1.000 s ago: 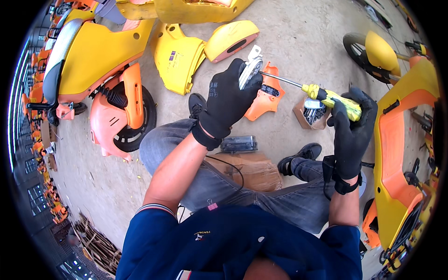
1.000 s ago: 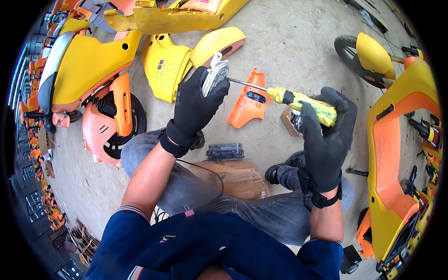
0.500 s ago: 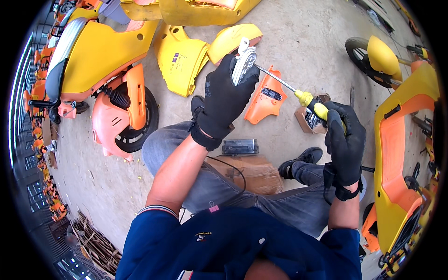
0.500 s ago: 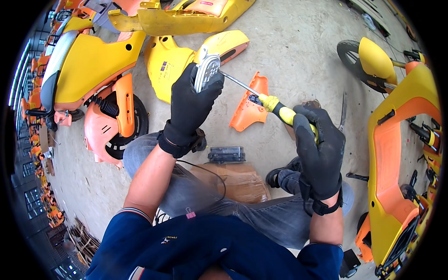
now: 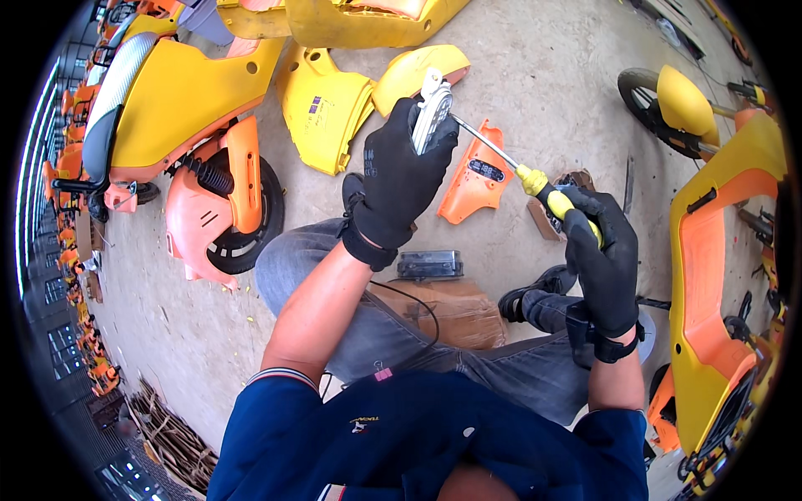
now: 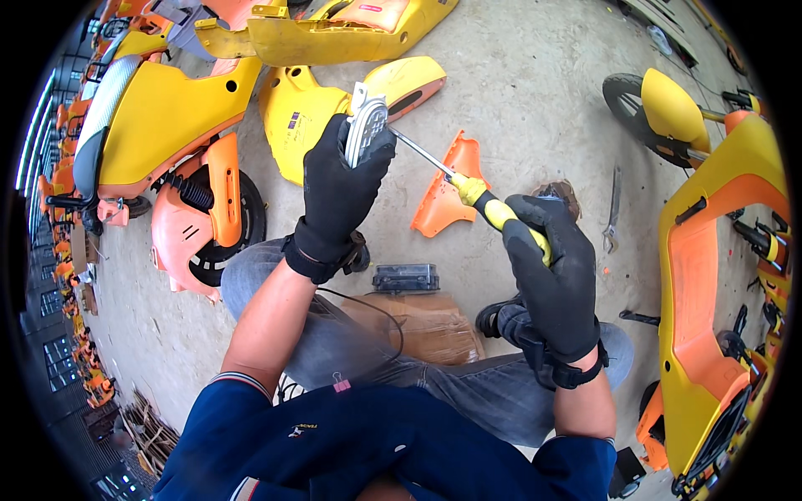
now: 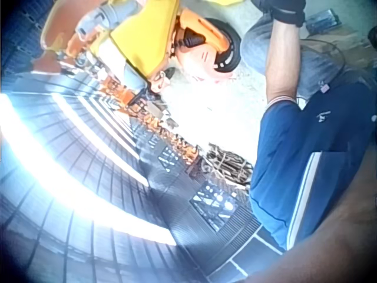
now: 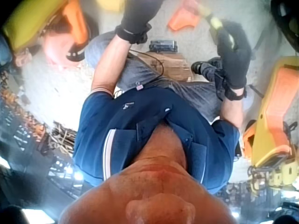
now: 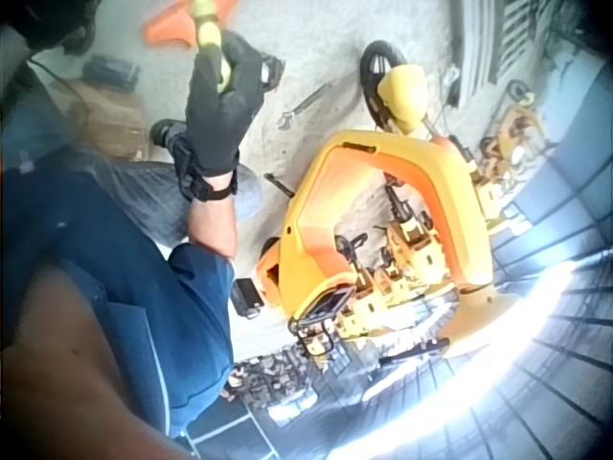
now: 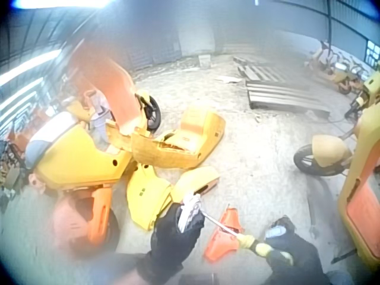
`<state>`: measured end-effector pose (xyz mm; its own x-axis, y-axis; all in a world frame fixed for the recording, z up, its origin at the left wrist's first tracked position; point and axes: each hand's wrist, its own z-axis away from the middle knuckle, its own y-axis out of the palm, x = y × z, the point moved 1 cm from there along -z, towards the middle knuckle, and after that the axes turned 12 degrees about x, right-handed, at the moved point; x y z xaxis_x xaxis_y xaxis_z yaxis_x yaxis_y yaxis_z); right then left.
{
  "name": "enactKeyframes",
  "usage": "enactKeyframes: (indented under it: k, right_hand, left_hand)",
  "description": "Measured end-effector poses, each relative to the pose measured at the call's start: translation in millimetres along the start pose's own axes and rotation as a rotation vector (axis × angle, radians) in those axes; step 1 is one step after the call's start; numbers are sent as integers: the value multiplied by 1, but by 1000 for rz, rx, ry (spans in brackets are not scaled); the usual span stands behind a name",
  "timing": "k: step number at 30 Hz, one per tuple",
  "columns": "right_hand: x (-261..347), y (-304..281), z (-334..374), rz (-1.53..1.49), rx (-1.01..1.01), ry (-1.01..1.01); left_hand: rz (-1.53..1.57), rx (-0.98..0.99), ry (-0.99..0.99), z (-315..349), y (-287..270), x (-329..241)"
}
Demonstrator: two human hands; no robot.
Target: The person sits on the floor and uses a yellow-handled screwdriver to tighten screws into a white LED light module. They repeatedly rotate the module to access different screw holes and secure the internal components.
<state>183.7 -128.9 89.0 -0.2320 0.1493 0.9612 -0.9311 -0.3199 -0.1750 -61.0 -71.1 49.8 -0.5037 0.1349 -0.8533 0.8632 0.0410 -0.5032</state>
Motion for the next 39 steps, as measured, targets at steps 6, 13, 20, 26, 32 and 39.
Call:
enactKeyframes:
  k: [6, 13, 20, 26, 32, 39]
  right_hand:
    - [-7, 7, -3, 249, -188, -336]
    - [-9, 9, -1, 248, -347, -476]
    - [8, 9, 7, 19, -223, -146]
    - [-4, 1, 0, 232, -244, -448]
    - [1, 2, -3, 337, -192, -508]
    - [6, 3, 3, 507, -211, -524]
  left_hand:
    - [-4, -27, 19, 0, 0, 4]
    - [-31, -23, 52, 3, 3, 8]
    - [-32, -4, -17, 3, 3, 8]
    - [-33, 12, 26, 3, 6, 11]
    - [9, -10, 2, 2, 4, 7]
    - [-2, -24, 27, 3, 5, 11]
